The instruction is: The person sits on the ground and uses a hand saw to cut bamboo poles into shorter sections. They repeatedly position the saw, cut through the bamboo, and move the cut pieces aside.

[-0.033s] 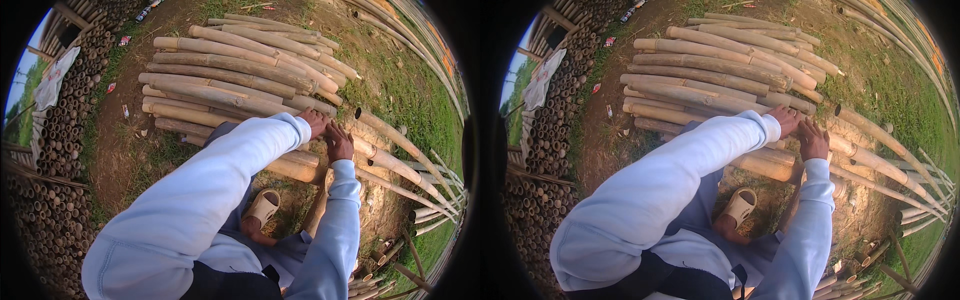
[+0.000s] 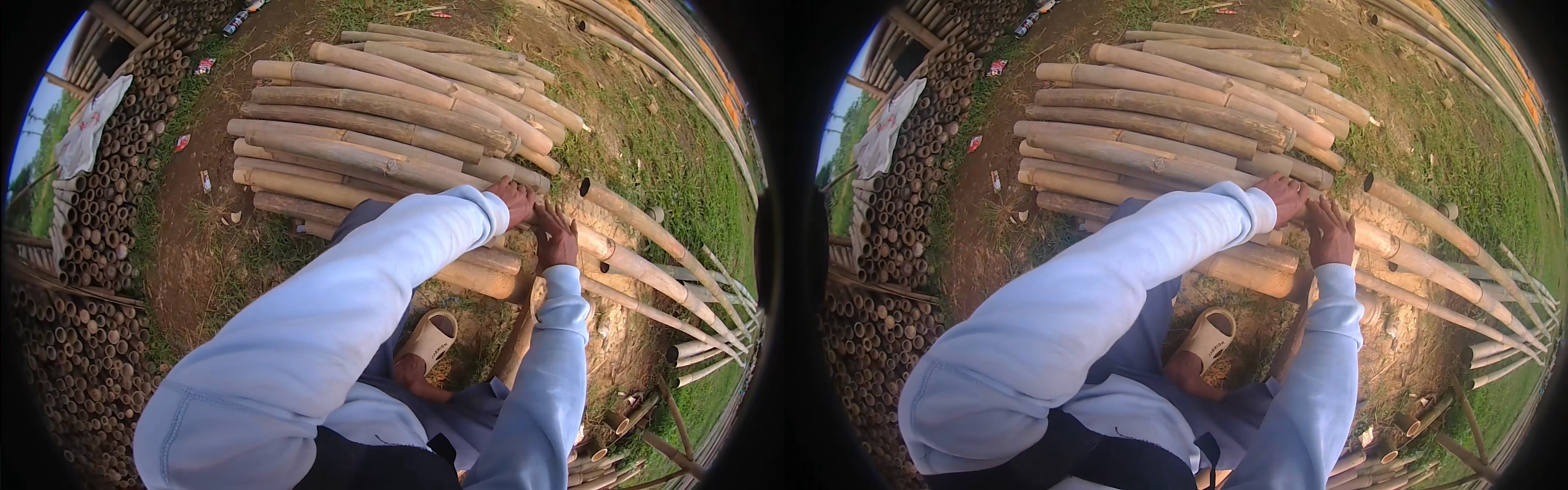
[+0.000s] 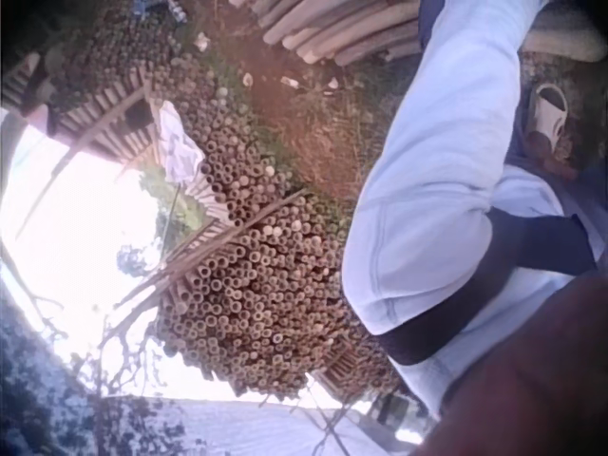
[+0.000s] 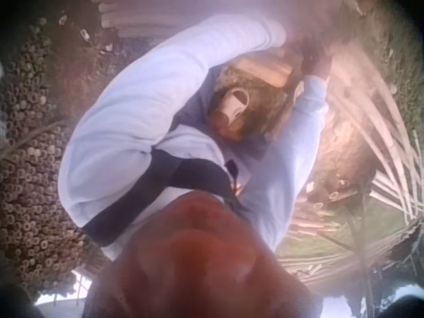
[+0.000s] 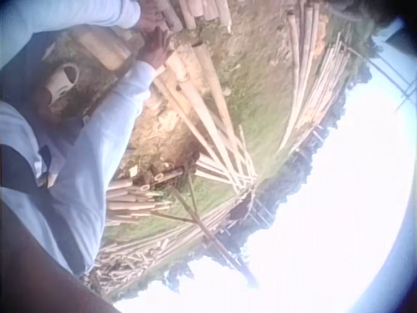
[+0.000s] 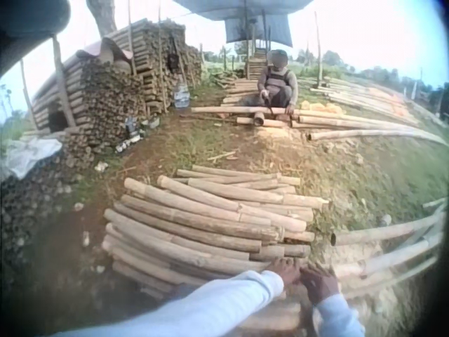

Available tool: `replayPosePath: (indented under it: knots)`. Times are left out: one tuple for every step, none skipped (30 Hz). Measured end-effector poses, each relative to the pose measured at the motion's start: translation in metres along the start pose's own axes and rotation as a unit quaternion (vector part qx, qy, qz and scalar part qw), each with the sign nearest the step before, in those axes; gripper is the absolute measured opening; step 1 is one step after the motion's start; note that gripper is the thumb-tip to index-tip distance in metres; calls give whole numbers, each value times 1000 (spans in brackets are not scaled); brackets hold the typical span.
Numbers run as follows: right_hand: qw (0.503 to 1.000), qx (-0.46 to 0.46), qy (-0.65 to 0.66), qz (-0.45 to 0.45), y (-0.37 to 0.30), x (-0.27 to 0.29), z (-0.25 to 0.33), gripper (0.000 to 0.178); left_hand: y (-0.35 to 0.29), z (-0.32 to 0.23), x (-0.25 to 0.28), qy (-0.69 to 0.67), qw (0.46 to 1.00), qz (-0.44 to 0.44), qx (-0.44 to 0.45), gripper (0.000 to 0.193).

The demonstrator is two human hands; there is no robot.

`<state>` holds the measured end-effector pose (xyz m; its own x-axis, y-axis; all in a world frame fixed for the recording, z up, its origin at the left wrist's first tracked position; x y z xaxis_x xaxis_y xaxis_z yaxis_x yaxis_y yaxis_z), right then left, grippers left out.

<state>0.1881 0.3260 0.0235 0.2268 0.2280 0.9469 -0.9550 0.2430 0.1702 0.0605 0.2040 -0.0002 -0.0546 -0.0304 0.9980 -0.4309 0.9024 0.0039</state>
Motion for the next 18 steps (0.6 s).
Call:
replayPosePath:
  knots:
    - [999, 1, 17, -32, -9, 8, -3, 48, 0, 1, -1, -4, 1000, -1, 2, 61]
    - [997, 0, 35, -65, -20, 16, -7, 49, 3, 3, 2, -2, 1000, -1, 9, 58]
    - [995, -16, 47, -92, -42, 32, -14, 47, 6, 0, 3, -5, 1000, 2, 11, 55]
    - [993, -29, 46, -105, -59, 45, -19, 44, 11, 7, 6, 0, 1000, 2, 20, 53]
    - [990, -68, 61, -106, -88, 62, -23, 41, 10, 7, 5, -15, 999, 7, 37, 49]
    - [985, -96, 80, -120, -124, 78, -37, 40, 13, 8, 8, -30, 999, 6, 44, 46]
    - [980, -145, 56, -124, -162, 94, -46, 38, 16, 9, 11, -42, 998, 7, 49, 42]
    - [968, -186, 86, -145, -203, 110, -56, 37, 17, 10, 16, -68, 996, 32, 48, 40]
    - [946, -267, 98, -158, -242, 124, -60, 36, 15, 10, 24, -95, 993, 56, 43, 38]
    - [913, -353, 100, -179, -289, 133, -71, 37, 9, 9, 37, -106, 993, 48, 35, 33]
    - [886, -383, 125, -230, -340, 132, -87, 36, 11, 12, 36, -106, 991, 59, 52, 31]
    - [850, -421, 160, -274, -384, 129, -90, 35, 12, 16, 30, -95, 993, 58, 51, 28]
    - [808, -440, 170, -353, -441, 114, -96, 32, 15, 12, 34, -85, 994, 63, 37, 27]
    - [773, -495, 189, -348, -469, 104, -81, 29, 17, 18, 29, -65, 994, 86, 23, 29]
    - [766, -528, 173, -323, -487, 92, -59, 28, 18, 21, 22, -53, 996, 76, 20, 31]
    - [789, -535, 167, -252, -524, 73, -49, 29, 22, 18, 22, -56, 995, 85, 14, 35]
    - [746, -551, 221, -302, -549, 50, -34, 31, 22, 18, 22, -59, 994, 97, 14, 36]
    - [743, -535, 272, -298, -555, 35, -13, 36, 19, 19, 22, -59, 992, 111, 17, 38]
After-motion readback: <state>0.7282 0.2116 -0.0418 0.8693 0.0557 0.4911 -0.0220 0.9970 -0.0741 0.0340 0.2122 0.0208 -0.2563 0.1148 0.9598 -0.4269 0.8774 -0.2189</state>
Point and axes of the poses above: each hand's wrist, its own y-axis towards the middle knuckle, its own x-axis out of the back of the hand, z = x × y, the point moved 2 cm from there along y, towards the middle knuckle, and after that the axes turned 3 degrees about -z, right-handed, at the moved point
